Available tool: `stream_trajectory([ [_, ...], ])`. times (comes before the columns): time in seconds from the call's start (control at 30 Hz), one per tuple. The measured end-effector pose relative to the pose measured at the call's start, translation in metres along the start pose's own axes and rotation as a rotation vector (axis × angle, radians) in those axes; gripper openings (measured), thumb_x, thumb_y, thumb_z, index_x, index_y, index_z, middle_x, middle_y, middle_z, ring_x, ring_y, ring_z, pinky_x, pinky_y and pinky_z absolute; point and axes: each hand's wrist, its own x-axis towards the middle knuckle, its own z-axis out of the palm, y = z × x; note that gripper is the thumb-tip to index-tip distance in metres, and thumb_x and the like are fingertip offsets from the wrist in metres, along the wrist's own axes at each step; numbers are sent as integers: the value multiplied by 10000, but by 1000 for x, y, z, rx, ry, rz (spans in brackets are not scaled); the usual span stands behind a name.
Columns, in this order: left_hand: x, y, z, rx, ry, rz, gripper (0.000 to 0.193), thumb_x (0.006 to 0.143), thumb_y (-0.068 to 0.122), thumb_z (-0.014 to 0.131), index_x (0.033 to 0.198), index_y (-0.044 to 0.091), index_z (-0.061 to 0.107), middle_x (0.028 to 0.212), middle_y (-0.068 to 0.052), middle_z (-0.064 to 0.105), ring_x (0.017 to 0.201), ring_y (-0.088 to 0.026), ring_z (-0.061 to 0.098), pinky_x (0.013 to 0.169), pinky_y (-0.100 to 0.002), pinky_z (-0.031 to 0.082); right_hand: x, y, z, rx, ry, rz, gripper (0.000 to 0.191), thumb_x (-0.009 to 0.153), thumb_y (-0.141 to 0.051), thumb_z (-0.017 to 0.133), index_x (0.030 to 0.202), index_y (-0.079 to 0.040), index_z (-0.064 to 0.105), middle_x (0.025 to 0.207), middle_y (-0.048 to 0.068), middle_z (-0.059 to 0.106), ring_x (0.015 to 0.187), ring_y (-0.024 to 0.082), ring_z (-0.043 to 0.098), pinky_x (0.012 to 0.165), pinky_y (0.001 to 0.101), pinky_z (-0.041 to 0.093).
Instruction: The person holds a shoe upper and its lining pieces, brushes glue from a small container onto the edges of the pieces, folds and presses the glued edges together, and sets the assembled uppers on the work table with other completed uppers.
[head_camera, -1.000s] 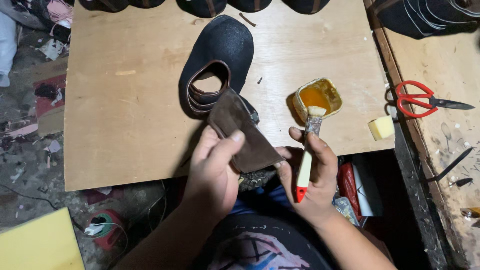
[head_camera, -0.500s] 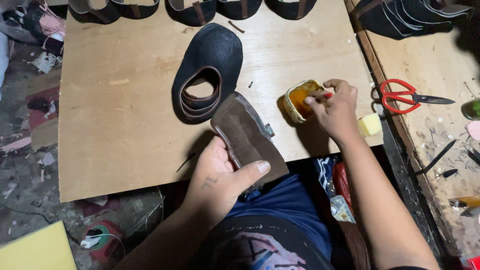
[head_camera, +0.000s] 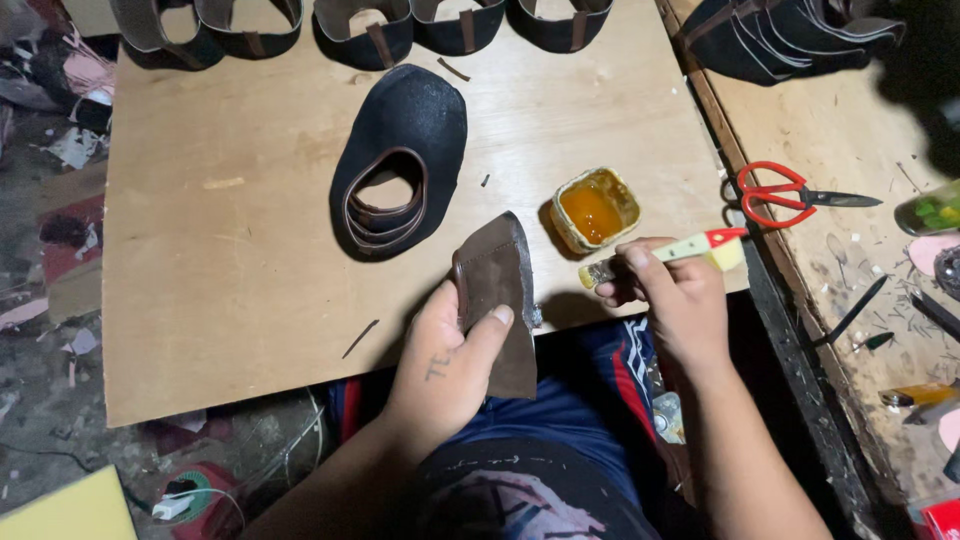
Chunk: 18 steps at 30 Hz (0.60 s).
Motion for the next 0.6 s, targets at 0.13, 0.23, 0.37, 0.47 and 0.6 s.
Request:
stream_trajectory([
  [0.13, 2, -3, 6, 50, 33, 76, 391, 957, 35, 558, 1345, -11, 548, 1231, -94, 692, 1119, -134, 638, 1005, -307, 496, -58, -13, 15, 397, -140, -298, 195, 1004, -75, 664, 1147, 55, 631, 1003, 193, 730, 885, 257, 750, 843, 397, 627],
  [0.23, 2, -6, 10, 78, 46, 135, 397, 958, 37, 566, 1352, -12, 547, 1236, -104, 693, 1127, -146, 639, 1014, -313, 496, -75, -17, 28, 330, -144, -355, 177, 999, -15, 645, 1159, 56, 619, 1077, 196, 728, 965, 232, 725, 903, 385, 608],
  [0.37, -1, -9, 12, 101, 51, 195, 383, 967, 47, 583, 1342, -23, 552, 1235, -118, 697, 1124, -162, 644, 1004, -326, 505, -85, -22, 30, 93, -133, -429, 131, 1017, 16, 627, 1141, 60, 626, 1106, 192, 706, 979, 200, 689, 905, 334, 577],
  [0.47, -2, -9, 14, 260, 62, 204, 344, 970, 72, 608, 1303, -10, 590, 1137, -116, 744, 1061, -167, 697, 954, -329, 545, -86, -27, 26, 69, -141, -500, 131, 1028, 14, 613, 1156, 41, 603, 1136, 178, 688, 986, 176, 677, 920, 310, 576],
  [0.6, 3, -7, 17, 238, -4, 235, 380, 970, 67, 595, 1341, -6, 555, 1165, -122, 730, 1080, -180, 696, 964, -336, 539, -76, -35, 20, -35, -185, -495, 129, 1013, 23, 606, 1141, 27, 589, 1159, 166, 664, 993, 158, 644, 921, 281, 545],
])
